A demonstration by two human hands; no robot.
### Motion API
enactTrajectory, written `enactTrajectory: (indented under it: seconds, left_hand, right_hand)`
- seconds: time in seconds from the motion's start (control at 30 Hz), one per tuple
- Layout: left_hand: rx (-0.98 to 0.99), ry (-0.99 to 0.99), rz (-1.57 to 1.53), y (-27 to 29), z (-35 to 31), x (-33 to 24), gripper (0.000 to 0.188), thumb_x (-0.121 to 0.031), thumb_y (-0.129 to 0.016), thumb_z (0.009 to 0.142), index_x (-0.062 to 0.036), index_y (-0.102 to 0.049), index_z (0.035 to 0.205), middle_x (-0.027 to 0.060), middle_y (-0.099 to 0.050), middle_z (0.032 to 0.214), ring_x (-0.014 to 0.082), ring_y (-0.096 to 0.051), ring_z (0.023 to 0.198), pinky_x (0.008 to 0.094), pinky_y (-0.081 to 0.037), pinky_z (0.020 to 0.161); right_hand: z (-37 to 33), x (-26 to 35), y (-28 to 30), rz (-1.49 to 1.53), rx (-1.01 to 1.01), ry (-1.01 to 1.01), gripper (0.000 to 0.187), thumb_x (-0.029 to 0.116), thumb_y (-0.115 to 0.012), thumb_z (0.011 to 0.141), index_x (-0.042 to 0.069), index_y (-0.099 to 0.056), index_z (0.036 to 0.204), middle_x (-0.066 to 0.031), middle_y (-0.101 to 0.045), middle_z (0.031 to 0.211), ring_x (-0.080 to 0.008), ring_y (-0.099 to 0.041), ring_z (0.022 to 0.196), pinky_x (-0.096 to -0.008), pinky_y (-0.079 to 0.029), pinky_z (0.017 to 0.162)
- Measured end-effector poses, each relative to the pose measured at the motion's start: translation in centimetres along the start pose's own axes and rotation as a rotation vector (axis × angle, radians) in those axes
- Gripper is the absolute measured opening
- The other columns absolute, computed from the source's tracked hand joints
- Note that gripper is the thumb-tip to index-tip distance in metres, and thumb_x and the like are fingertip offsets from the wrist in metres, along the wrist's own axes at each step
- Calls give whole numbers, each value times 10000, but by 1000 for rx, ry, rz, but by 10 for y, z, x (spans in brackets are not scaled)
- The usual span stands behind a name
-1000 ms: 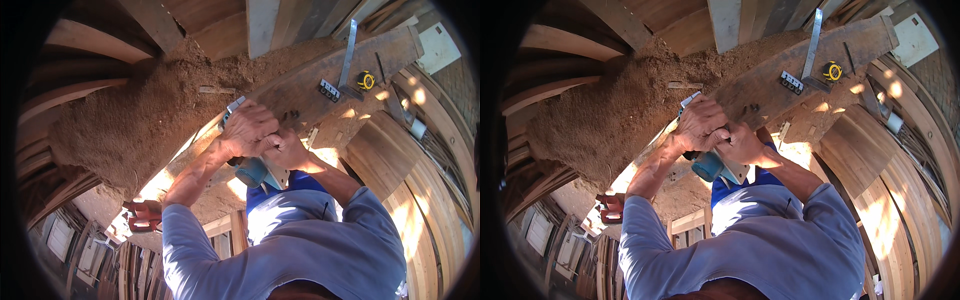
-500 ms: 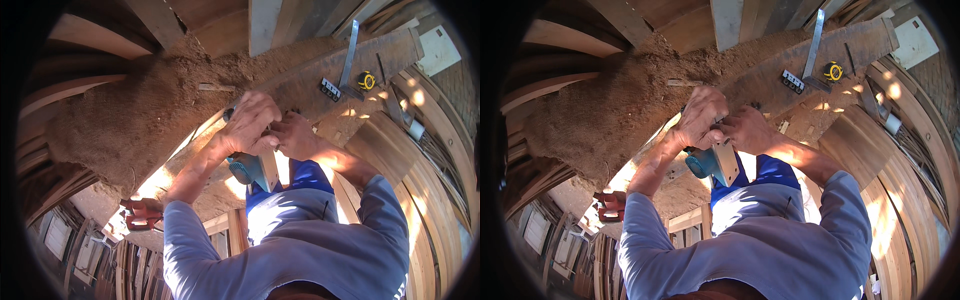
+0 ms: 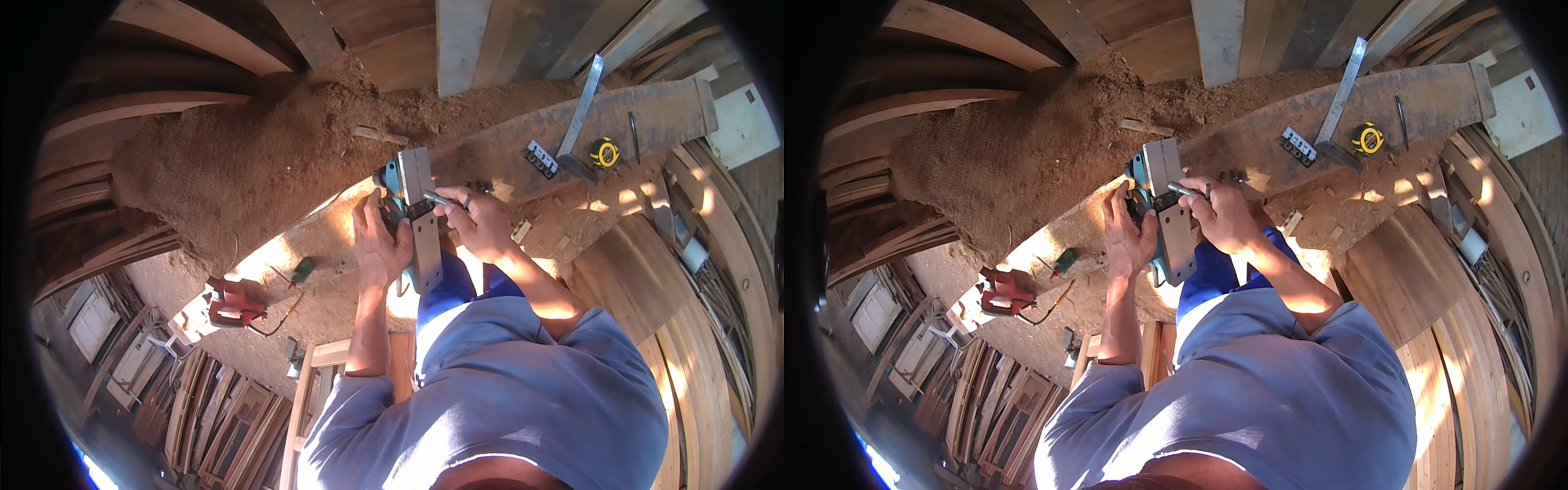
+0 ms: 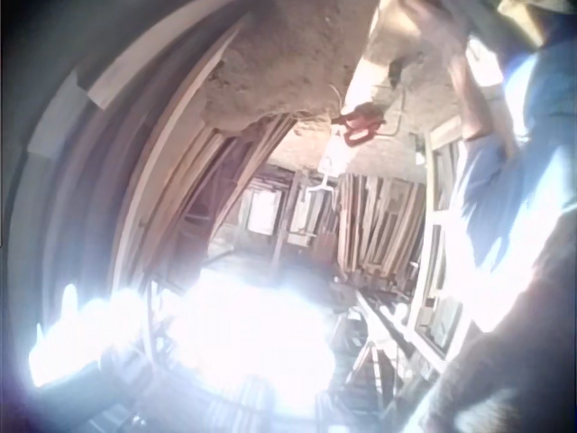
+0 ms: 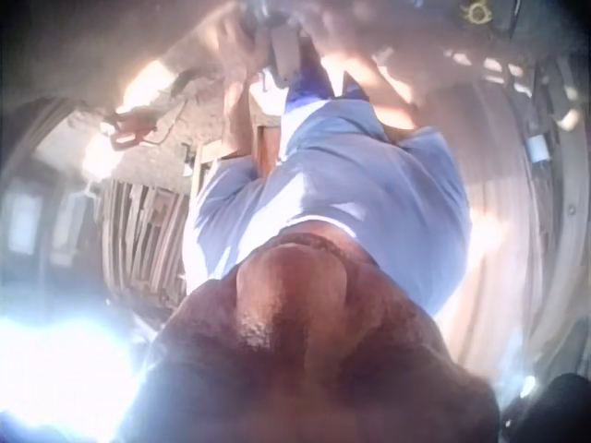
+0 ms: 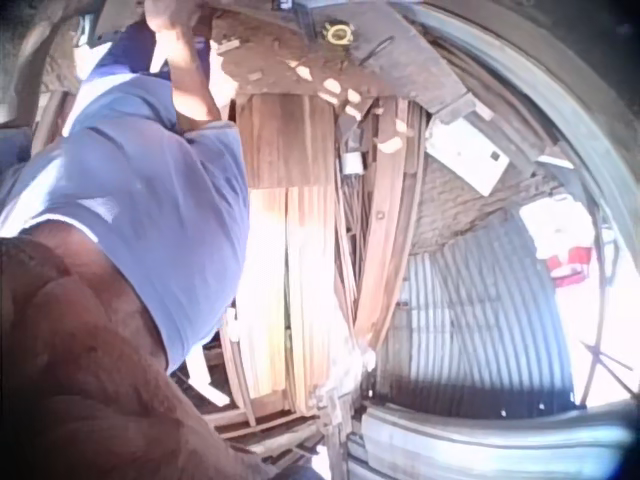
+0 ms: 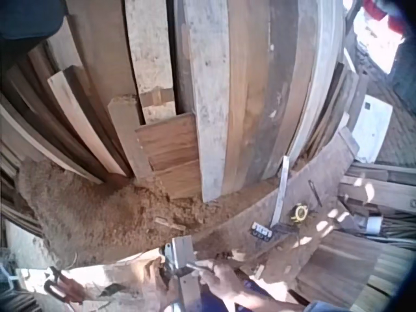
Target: The person uses a screwdriver and a square tool to adjust and align the components of an electric planer on a wooden workbench.
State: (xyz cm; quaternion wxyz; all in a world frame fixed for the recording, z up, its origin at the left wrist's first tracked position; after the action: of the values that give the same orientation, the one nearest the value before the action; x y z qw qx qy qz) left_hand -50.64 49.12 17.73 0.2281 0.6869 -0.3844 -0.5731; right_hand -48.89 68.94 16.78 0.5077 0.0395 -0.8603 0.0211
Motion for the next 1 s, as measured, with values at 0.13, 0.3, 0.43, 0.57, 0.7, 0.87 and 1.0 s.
enactTrajectory:
  seconds: [0.13,0.3,0.43,0.57,0.7,0.87,1.0]
  left_hand:
    - [35,13,6,1,2,-1,643,-90,-690,810,12,-468,1404,240,-523,1290,407,-542,1139,491,-500,942]
    - [72,50,23,-2,2,2,668,-104,-713,806,-26,-469,1423,228,-525,1264,405,-551,1138,480,-510,931]
    - [98,110,28,-5,2,2,681,-114,-726,804,-44,-468,1431,231,-508,1289,415,-547,1162,483,-512,941]
    - [95,108,13,-5,3,1,682,-130,-730,808,-55,-469,1434,232,-500,1305,422,-544,1179,489,-510,957]
    - [92,79,20,-3,3,2,674,-142,-730,818,-54,-469,1432,232,-501,1308,422,-544,1181,492,-510,965]
    - [84,95,-18,0,2,0,668,-156,-737,824,-41,-475,1428,233,-511,1292,418,-547,1183,485,-514,965]
    - [86,100,-28,-1,2,2,661,-159,-744,822,-43,-491,1422,232,-518,1276,411,-549,1185,479,-517,963]
  right_hand:
    - [-1,-25,-7,304,107,-279,230,114,-530,1025,-18,-628,1185,-62,-734,961,-71,-624,716,-262,-514,640]
    - [-2,-32,-19,407,57,-378,210,137,-528,1022,-11,-632,1129,-65,-751,958,-76,-633,656,-266,-496,587]
    - [-2,-14,-17,433,99,-451,243,144,-517,1029,-9,-621,1187,-79,-756,960,-81,-643,653,-270,-501,582]
    - [-9,-12,-24,-274,70,47,380,105,-574,989,-3,-559,1354,-131,-741,984,-207,-669,672,-349,-536,608]
    - [-8,-18,-6,-751,38,541,446,68,-609,960,-13,-558,1395,-188,-728,1030,-360,-683,769,-441,-556,738]
    - [-8,-21,-11,92,-6,-152,302,94,-541,1027,-13,-641,1291,-103,-752,1005,-113,-635,747,-283,-531,700]
    - [-8,-28,-24,284,22,-334,279,143,-525,1046,-16,-630,1250,-71,-750,997,-77,-617,722,-259,-519,679]
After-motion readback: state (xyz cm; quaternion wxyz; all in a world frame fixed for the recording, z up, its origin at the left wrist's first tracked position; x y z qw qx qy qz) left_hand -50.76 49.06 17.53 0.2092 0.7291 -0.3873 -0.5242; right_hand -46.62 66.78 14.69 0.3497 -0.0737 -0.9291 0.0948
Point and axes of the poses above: each hand's wrist, its own z-axis towards the middle knuckle, its own y-axis out of the back of the hand, x = y × z, the point moved 1 cm from there along z, towards the middle knuckle
